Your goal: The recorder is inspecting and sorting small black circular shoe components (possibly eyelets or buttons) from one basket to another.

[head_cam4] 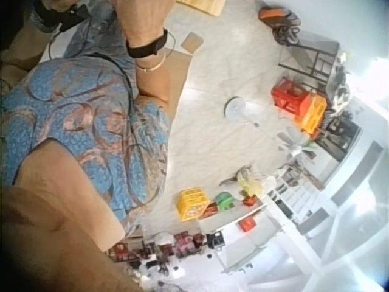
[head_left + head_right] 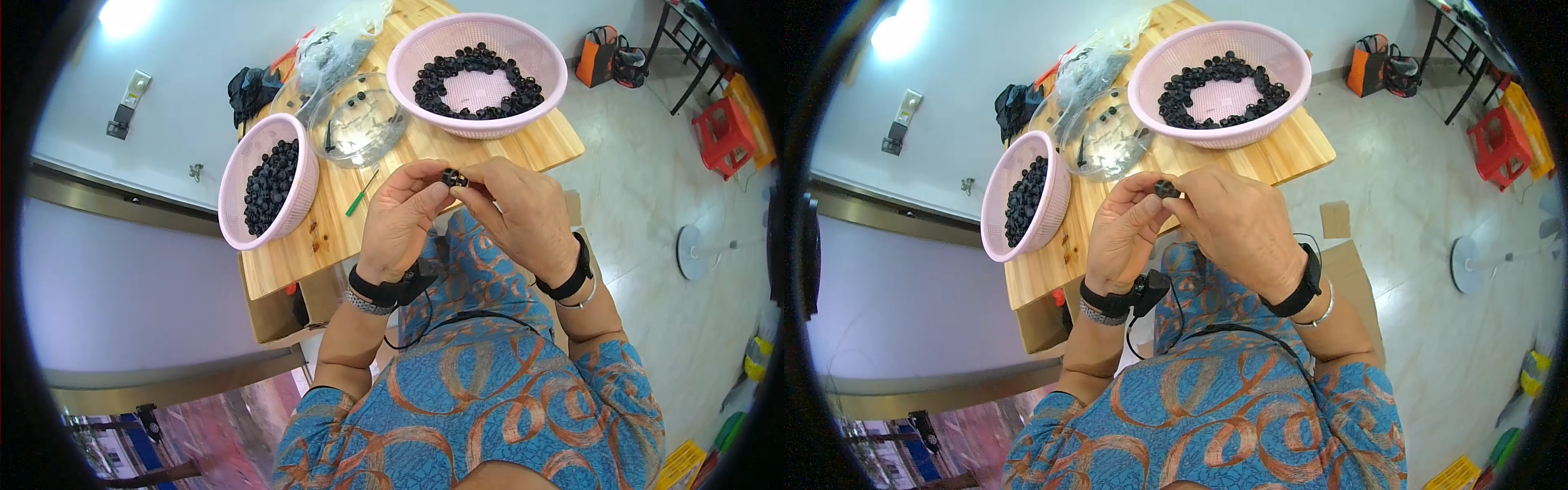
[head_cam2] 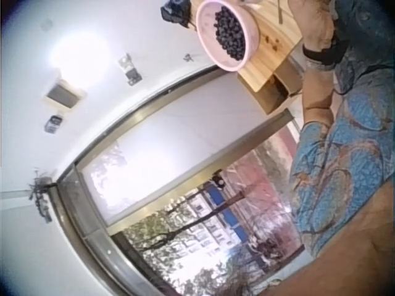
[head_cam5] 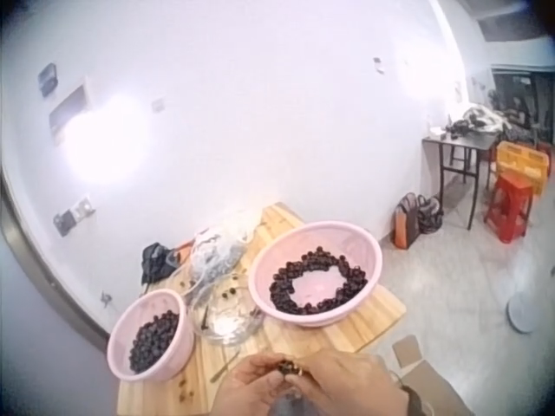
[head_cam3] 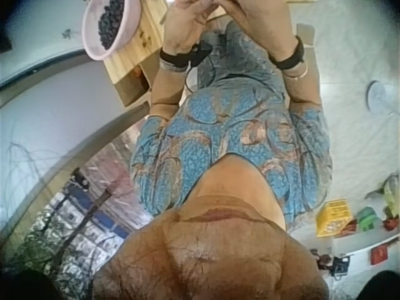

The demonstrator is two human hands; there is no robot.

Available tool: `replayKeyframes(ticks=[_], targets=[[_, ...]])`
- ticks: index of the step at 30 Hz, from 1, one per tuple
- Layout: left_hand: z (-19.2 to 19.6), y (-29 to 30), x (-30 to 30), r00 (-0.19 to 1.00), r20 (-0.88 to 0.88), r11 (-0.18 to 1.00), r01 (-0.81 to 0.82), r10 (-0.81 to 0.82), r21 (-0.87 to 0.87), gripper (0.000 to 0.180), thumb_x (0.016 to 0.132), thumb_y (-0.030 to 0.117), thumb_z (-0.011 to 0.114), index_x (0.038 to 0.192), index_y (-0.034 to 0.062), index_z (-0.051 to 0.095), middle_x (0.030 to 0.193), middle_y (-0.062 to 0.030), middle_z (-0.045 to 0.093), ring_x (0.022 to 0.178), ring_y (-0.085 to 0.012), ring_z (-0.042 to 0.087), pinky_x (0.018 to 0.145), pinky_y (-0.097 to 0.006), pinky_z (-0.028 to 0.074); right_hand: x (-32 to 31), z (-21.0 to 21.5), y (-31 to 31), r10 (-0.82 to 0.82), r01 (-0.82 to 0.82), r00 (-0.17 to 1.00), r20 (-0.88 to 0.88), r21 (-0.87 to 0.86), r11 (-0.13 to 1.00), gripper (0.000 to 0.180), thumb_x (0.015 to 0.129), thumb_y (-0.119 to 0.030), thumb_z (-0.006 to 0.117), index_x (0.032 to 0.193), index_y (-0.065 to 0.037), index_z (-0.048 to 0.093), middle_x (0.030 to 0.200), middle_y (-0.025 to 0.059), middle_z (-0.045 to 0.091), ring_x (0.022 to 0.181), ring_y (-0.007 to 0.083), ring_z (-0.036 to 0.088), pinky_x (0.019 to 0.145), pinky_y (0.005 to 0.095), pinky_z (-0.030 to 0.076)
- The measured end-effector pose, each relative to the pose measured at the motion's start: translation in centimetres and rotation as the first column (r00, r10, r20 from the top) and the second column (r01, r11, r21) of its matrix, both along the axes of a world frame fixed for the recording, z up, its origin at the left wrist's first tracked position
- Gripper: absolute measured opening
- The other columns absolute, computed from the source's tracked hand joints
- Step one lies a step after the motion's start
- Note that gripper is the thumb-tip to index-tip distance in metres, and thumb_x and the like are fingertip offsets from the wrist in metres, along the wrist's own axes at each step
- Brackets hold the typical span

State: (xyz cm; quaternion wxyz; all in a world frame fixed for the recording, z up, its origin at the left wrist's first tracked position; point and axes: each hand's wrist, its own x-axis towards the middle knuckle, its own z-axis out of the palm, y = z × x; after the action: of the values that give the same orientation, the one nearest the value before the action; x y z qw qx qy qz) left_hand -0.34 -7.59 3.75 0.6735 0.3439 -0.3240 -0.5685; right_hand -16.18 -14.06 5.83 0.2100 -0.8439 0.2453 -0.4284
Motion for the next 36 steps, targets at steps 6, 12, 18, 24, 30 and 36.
replayKeyframes(ticks=[6, 12, 18, 24, 30, 36], targets=[[-0.3, -0.2, 0.1, 0.997, -0.071, 1.0, -0.003, 0.004, 0.025, 0.023, 0.087, 0.002, 0.053, 0.111, -0.0003, 0.053, 0.104, -0.0091, 0.06, 0.094, -0.0158, 0.059, 0.086, -0.029, 0.049, 0.2, 0.0, -0.3, -0.037, 0.038, 0.999, 0.019, -0.063, 0.997, 0.015, 0.078, -0.02, 0.064, 0.079, -0.007, 0.055, 0.065, 0.0083, 0.056, 0.058, 0.0272, 0.058, 0.048, 0.0359, 0.044], [-0.2, -0.3, -0.1, 0.996, -0.089, 1.0, 0.015, -0.013, 0.019, 0.023, 0.088, 0.003, 0.053, 0.11, -0.0004, 0.053, 0.105, -0.009, 0.06, 0.095, -0.0156, 0.059, 0.086, -0.028, 0.049, -0.1, 0.3, -0.3, -0.031, 0.029, 0.999, -0.037, -0.044, 0.999, 0.016, 0.078, -0.018, 0.063, 0.075, -0.006, 0.051, 0.063, 0.0084, 0.054, 0.057, 0.0266, 0.058, 0.048, 0.0349, 0.045], [0.0, -0.2, -0.5, 0.999, 0.029, 0.999, -0.037, 0.037, 0.021, 0.023, 0.087, 0.003, 0.055, 0.11, -0.0006, 0.054, 0.103, -0.0096, 0.061, 0.093, -0.0163, 0.061, 0.083, -0.028, 0.05, -0.2, 0.2, -0.3, -0.045, 0.036, 0.995, -0.093, -0.097, 0.995, 0.017, 0.077, -0.018, 0.063, 0.077, -0.005, 0.051, 0.067, 0.0087, 0.055, 0.06, 0.0253, 0.059, 0.049, 0.0339, 0.045], [0.3, 0.2, -0.6, 0.96, 0.256, 0.992, -0.121, 0.113, 0.016, 0.022, 0.086, 0.005, 0.058, 0.106, -0.0004, 0.058, 0.1, -0.0073, 0.063, 0.087, -0.0124, 0.062, 0.068, -0.02, 0.051, -0.4, 0.2, -0.2, -0.041, 0.029, 0.99, -0.138, -0.089, 0.996, 0.015, 0.076, -0.016, 0.066, 0.08, -0.006, 0.055, 0.067, 0.0083, 0.056, 0.06, 0.0256, 0.059, 0.049, 0.0347, 0.044], [0.2, 0.6, -0.8, 0.856, 0.475, 0.978, -0.207, 0.201, -0.04, 0.021, 0.085, 0.008, 0.06, 0.105, 0.0018, 0.062, 0.1, -0.0025, 0.062, 0.084, -0.0079, 0.06, 0.061, -0.016, 0.048, -0.2, 0.0, 0.0, -0.017, -0.005, 0.992, -0.123, -0.174, 0.985, 0.011, 0.076, -0.012, 0.062, 0.079, -0.005, 0.053, 0.07, 0.0068, 0.05, 0.062, 0.0233, 0.057, 0.05, 0.0328, 0.046], [0.0, 0.7, -1.2, 0.759, 0.566, 0.947, -0.256, 0.32, -0.191, 0.019, 0.085, 0.003, 0.059, 0.103, 0.0001, 0.063, 0.104, -0.0062, 0.06, 0.077, -0.0062, 0.058, 0.057, -0.015, 0.045, -0.3, -0.2, 0.2, 0.016, -0.032, 0.996, -0.092, -0.17, 0.985, 0.009, 0.074, -0.01, 0.061, 0.082, -0.007, 0.059, 0.074, 0.0054, 0.047, 0.065, 0.0225, 0.055, 0.049, 0.0325, 0.046]])
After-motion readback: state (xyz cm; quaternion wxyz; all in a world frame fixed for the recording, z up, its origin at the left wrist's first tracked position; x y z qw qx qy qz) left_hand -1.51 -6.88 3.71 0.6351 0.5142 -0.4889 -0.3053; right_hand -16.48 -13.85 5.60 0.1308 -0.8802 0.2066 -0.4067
